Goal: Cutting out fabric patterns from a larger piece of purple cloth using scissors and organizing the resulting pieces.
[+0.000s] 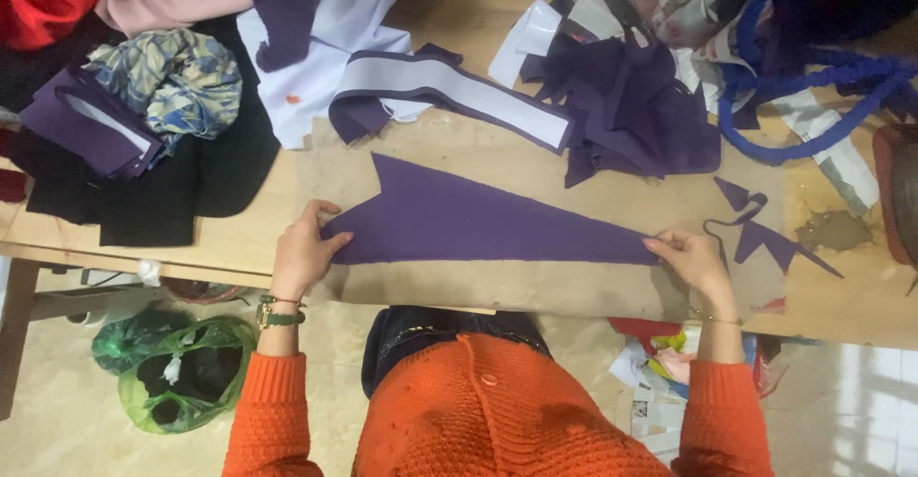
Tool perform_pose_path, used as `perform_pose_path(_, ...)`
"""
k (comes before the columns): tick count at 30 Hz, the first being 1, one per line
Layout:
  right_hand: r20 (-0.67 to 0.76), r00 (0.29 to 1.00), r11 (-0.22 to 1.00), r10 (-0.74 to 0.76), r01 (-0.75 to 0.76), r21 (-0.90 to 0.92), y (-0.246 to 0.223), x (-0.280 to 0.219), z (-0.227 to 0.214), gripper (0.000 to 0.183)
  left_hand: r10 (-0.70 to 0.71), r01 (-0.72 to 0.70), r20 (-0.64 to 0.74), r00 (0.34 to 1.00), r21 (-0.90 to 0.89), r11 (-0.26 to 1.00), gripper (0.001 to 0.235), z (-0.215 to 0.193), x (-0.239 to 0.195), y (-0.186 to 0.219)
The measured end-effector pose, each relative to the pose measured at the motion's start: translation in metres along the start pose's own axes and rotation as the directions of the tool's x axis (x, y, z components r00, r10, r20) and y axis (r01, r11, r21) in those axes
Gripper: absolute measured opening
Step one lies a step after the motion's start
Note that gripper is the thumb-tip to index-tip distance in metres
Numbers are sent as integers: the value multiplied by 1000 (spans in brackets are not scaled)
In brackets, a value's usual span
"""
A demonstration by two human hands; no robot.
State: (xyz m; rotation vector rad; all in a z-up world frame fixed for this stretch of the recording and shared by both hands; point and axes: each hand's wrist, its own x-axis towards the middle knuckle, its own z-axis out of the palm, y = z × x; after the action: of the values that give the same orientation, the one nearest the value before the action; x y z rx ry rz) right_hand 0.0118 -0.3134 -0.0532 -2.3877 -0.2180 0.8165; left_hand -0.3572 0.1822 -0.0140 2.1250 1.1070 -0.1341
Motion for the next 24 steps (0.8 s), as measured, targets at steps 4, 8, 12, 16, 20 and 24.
perform_pose_path(4,-60,998,999,8,-11,-52,0,0,3,25,-55,59,-27,998,190,980,44,13,-2,-5)
perform_pose_path(8,-241,970,967,22,-82,-240,-29,-19,-1,32,192,21,-353,916,519,855,44,29,-17,21)
perform_pose_path(12,-313,950,995,-7,-24,-96,-112,-43,0,43,304,-145,-313,900,441,886,45,89,-21,91)
perform_pose_path(16,-526,747,913,-407,337,-228,-95,20,8,48,647,-583,-78,759,363,727,66,166,-25,133)
perform_pose_path(20,-555,536,769,-636,499,-399,-91,66,21,10,684,-662,7,730,256,704,59,186,-24,162)
perform_pose_path(24,-423,590,690,-688,713,-127,-143,-18,49,14,546,-513,85,833,-247,822,49,170,-9,192)
